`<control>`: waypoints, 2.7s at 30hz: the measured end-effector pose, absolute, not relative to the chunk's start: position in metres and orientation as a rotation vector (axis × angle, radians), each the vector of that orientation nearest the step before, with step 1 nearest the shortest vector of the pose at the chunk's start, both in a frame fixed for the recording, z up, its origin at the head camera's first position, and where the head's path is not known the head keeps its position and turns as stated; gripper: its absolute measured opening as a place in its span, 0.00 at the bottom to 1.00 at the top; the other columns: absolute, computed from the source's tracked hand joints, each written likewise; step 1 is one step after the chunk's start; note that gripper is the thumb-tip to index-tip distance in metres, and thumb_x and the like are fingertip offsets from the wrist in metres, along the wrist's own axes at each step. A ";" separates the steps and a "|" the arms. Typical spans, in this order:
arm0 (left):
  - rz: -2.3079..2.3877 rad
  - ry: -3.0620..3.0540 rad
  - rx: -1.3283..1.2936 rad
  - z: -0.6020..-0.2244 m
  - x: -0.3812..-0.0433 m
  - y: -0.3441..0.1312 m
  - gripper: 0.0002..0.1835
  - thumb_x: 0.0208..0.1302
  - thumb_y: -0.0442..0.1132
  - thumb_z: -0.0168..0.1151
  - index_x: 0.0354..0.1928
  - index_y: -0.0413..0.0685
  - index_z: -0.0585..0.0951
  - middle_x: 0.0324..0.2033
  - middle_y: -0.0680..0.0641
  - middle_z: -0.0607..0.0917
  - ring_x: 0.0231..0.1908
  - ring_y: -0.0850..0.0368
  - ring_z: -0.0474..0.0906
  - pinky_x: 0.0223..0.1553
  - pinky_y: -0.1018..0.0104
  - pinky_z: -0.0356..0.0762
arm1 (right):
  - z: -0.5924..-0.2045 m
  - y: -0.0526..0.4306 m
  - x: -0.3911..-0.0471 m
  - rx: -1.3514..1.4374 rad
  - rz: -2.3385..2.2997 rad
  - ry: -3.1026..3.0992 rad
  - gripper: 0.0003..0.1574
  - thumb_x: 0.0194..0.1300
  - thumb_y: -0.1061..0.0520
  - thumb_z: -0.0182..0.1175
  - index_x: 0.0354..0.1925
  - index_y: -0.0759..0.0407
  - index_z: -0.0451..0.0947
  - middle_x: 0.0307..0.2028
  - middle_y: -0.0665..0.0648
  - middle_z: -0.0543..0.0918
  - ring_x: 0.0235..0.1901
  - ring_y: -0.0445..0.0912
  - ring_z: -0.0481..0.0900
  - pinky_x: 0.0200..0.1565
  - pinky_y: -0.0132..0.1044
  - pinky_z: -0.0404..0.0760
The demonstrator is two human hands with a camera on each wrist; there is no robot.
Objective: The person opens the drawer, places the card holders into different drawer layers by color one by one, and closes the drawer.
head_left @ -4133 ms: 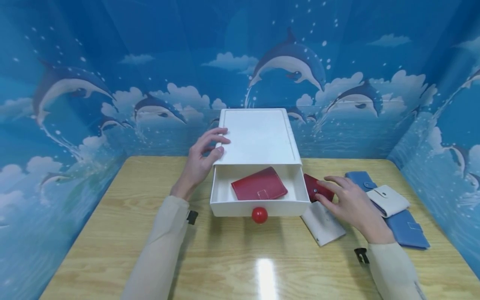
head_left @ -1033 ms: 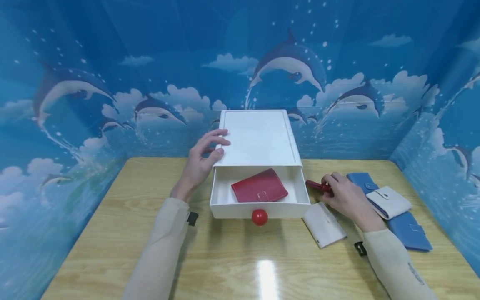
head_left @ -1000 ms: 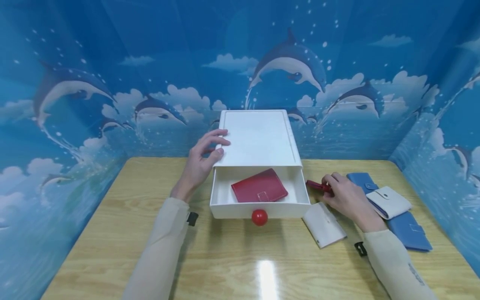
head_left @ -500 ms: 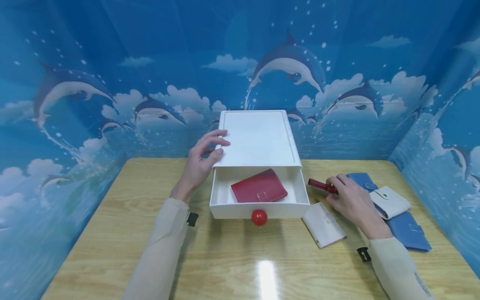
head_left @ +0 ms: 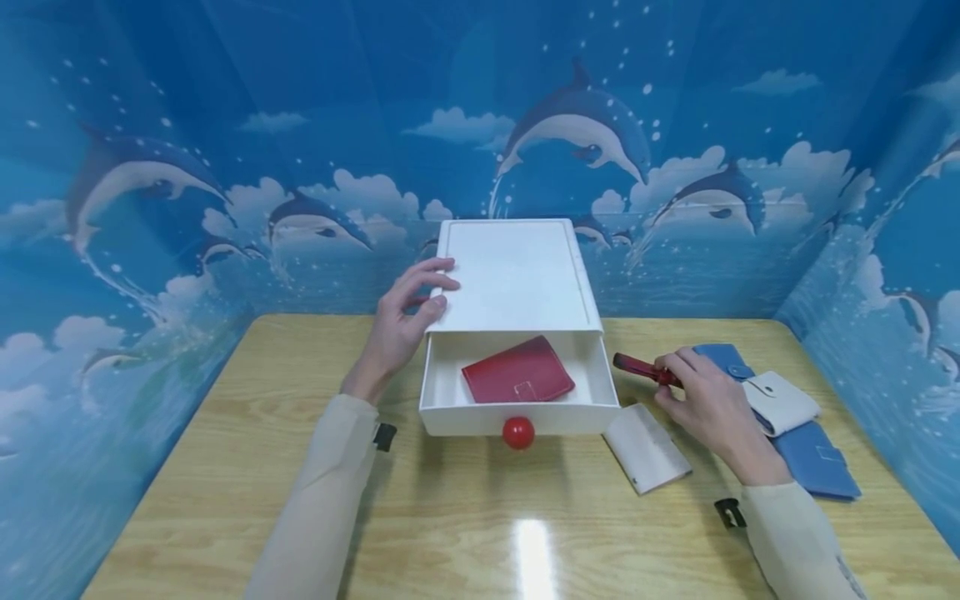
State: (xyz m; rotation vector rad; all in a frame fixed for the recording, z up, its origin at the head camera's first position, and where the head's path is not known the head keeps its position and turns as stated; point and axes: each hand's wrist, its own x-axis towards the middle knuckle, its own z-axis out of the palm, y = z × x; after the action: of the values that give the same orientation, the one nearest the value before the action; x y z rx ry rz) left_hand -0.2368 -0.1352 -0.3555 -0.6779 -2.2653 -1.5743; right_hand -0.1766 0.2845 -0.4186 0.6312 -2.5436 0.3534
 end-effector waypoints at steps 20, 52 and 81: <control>-1.584 -2.262 -0.677 -0.356 -0.238 -0.135 0.14 0.73 0.47 0.54 0.52 0.54 0.84 0.69 0.58 0.75 0.73 0.61 0.65 0.66 0.41 0.71 | -0.383 0.274 -0.156 0.659 0.388 -2.262 0.21 0.43 0.71 0.67 0.41 0.65 0.82 0.37 0.62 0.85 0.37 0.57 0.82 0.33 0.53 0.81; -1.569 -2.288 -0.648 -0.355 -0.235 -0.135 0.14 0.73 0.48 0.55 0.52 0.55 0.84 0.69 0.60 0.75 0.74 0.61 0.63 0.68 0.41 0.69 | -0.344 0.261 -0.132 0.698 0.465 -2.019 0.26 0.71 0.51 0.50 0.38 0.71 0.84 0.36 0.69 0.85 0.33 0.58 0.79 0.54 0.17 0.65; -1.568 -2.278 -0.646 -0.355 -0.236 -0.133 0.15 0.73 0.49 0.54 0.52 0.55 0.84 0.69 0.60 0.75 0.73 0.61 0.64 0.67 0.41 0.70 | -0.323 0.234 -0.120 0.791 0.562 -1.814 0.22 0.74 0.53 0.56 0.36 0.71 0.87 0.31 0.70 0.85 0.28 0.61 0.78 0.59 0.17 0.67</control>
State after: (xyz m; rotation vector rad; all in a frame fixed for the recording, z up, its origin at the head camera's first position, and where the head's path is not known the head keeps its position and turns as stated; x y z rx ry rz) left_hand -0.2364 -0.1332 -0.3554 -0.6458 -2.2776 -1.5677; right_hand -0.1200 0.2342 -0.3229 0.7915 -1.8138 0.5623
